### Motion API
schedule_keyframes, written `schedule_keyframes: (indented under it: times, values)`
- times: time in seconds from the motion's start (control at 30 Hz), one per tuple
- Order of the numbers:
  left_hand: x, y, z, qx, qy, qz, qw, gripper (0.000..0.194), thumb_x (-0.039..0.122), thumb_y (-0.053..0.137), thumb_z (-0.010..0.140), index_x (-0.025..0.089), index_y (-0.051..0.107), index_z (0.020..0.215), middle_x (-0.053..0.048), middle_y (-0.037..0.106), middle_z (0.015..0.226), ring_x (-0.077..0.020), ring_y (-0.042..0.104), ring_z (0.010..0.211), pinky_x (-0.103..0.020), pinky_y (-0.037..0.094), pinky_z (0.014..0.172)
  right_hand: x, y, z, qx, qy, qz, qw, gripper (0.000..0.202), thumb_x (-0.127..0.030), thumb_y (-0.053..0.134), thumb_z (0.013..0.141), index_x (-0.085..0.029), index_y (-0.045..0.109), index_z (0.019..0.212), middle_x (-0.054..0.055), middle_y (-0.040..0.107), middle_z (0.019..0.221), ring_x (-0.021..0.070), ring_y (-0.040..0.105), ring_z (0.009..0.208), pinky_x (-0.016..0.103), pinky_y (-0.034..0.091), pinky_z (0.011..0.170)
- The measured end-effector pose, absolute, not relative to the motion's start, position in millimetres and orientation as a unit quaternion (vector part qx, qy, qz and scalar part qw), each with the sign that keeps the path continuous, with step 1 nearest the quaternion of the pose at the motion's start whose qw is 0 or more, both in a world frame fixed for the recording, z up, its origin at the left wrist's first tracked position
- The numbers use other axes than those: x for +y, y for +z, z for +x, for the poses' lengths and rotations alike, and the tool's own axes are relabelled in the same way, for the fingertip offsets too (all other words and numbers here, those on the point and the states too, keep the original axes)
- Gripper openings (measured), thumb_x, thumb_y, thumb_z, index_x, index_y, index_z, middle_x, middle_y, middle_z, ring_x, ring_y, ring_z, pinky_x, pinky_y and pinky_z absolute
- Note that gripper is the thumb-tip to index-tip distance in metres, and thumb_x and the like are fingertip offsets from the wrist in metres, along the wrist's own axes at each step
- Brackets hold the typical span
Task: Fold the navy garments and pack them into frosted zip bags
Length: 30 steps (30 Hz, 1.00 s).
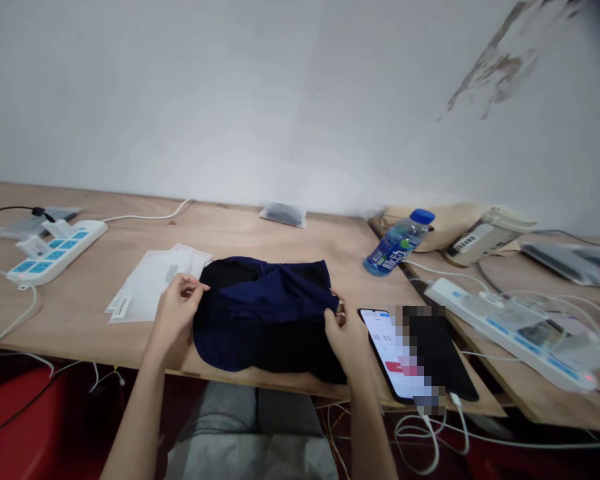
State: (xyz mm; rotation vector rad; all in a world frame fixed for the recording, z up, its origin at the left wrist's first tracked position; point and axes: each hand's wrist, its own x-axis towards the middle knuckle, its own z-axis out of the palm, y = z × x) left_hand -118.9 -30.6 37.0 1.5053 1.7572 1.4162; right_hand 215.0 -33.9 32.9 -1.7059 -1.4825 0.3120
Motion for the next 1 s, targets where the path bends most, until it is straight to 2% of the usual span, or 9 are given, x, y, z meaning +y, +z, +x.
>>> schedule_keyframes:
  times: [0.13, 0.23, 0.3, 0.43, 0.57, 0.67, 0.73, 0.87, 1.0]
  values:
    - [-33.2, 38.8, -109.1, 0.624, 0.446, 0.62, 0.163, 0.033, 0.043, 0.061, 0.084, 0.022, 0.059, 0.109, -0.008, 0.072, 0.106, -0.0224, 0.067, 0.099, -0.038, 0.05, 0.088, -24.8, 31.4, 213.6, -0.621, 0.008, -0.677, 0.395, 0.049, -0.047, 0.048, 0.088, -0.014, 0.058, 0.123, 0.011, 0.063, 0.092, 0.0273, 0.061, 0.085, 0.042, 0.049, 0.077]
    - [-22.8, 41.3, -91.2, 0.601, 0.395, 0.685, 0.113, 0.036, 0.045, 0.056, 0.087, 0.021, 0.064, 0.113, -0.01, 0.068, 0.119, -0.0254, 0.06, 0.114, -0.042, 0.045, 0.099, -4.1, 37.4, 209.6, -0.66, -0.051, -0.65, 0.374, 0.046, -0.046, 0.048, 0.09, -0.013, 0.06, 0.119, 0.017, 0.062, 0.106, 0.0318, 0.058, 0.102, 0.046, 0.046, 0.087]
    - [-14.2, 43.8, -83.1, 0.591, 0.345, 0.721, 0.11, 0.034, 0.045, 0.054, 0.088, 0.02, 0.068, 0.106, -0.01, 0.071, 0.109, -0.0269, 0.063, 0.108, -0.041, 0.046, 0.096, 13.4, 44.3, 206.8, -0.7, -0.007, -0.633, 0.33, 0.039, -0.039, 0.051, 0.088, -0.013, 0.062, 0.116, 0.017, 0.063, 0.108, 0.0304, 0.06, 0.1, 0.044, 0.047, 0.086]
    - [-3.8, 55.1, -82.4, 0.593, 0.294, 0.733, 0.158, 0.027, 0.044, 0.057, 0.086, 0.022, 0.07, 0.078, -0.006, 0.072, 0.078, -0.0248, 0.067, 0.077, -0.035, 0.049, 0.073, 40.7, 57.0, 205.7, -0.751, 0.145, -0.595, 0.248, 0.017, -0.022, 0.053, 0.082, -0.017, 0.067, 0.09, 0.009, 0.07, 0.089, 0.0236, 0.065, 0.084, 0.035, 0.048, 0.078]
    - [-4.0, 71.6, -94.0, 0.58, 0.442, 0.644, 0.23, 0.024, 0.043, 0.06, 0.083, 0.02, 0.066, 0.078, -0.001, 0.068, 0.076, -0.0185, 0.064, 0.074, -0.028, 0.047, 0.068, 43.3, 67.0, 212.5, -0.658, 0.229, -0.59, 0.407, 0.014, -0.024, 0.052, 0.079, -0.018, 0.063, 0.083, 0.005, 0.069, 0.078, 0.0203, 0.065, 0.078, 0.031, 0.049, 0.071]
    - [-5.1, 82.5, -102.7, 0.535, 0.574, 0.546, 0.295, 0.028, 0.046, 0.065, 0.08, 0.018, 0.066, 0.083, 0.0, 0.068, 0.077, -0.0151, 0.063, 0.075, -0.024, 0.047, 0.069, 32.9, 76.6, 218.7, -0.505, 0.345, -0.551, 0.568, 0.021, -0.035, 0.061, 0.073, -0.02, 0.062, 0.087, 0.0, 0.065, 0.072, 0.0176, 0.063, 0.069, 0.027, 0.049, 0.061]
    - [-3.7, 87.6, -107.3, 0.508, 0.612, 0.471, 0.38, 0.033, 0.048, 0.07, 0.076, 0.017, 0.066, 0.088, -0.001, 0.068, 0.077, -0.0146, 0.064, 0.072, -0.024, 0.049, 0.068, 24.5, 82.2, 221.2, -0.427, 0.404, -0.522, 0.618, 0.027, -0.039, 0.068, 0.068, -0.021, 0.062, 0.088, -0.002, 0.062, 0.068, 0.0145, 0.06, 0.061, 0.024, 0.047, 0.055]
    - [3.7, 88.3, -114.6, 0.532, 0.571, 0.358, 0.512, 0.048, 0.039, 0.081, 0.065, 0.015, 0.066, 0.103, -0.004, 0.071, 0.077, -0.0156, 0.066, 0.066, -0.025, 0.051, 0.062, 9.5, 84.3, 221.5, -0.37, 0.479, -0.517, 0.605, 0.04, -0.037, 0.073, 0.063, -0.024, 0.06, 0.098, -0.008, 0.053, 0.058, 0.0086, 0.048, 0.046, 0.019, 0.04, 0.042]
    - [3.5, 73.6, -118.7, 0.554, 0.591, 0.345, 0.474, 0.056, 0.035, 0.08, 0.067, 0.019, 0.059, 0.117, -0.006, 0.072, 0.088, -0.0157, 0.067, 0.077, -0.026, 0.05, 0.069, -2.3, 78.0, 221.3, -0.425, 0.524, -0.507, 0.537, 0.05, -0.035, 0.068, 0.069, -0.027, 0.059, 0.117, -0.009, 0.047, 0.057, 0.009, 0.048, 0.047, 0.02, 0.047, 0.044]
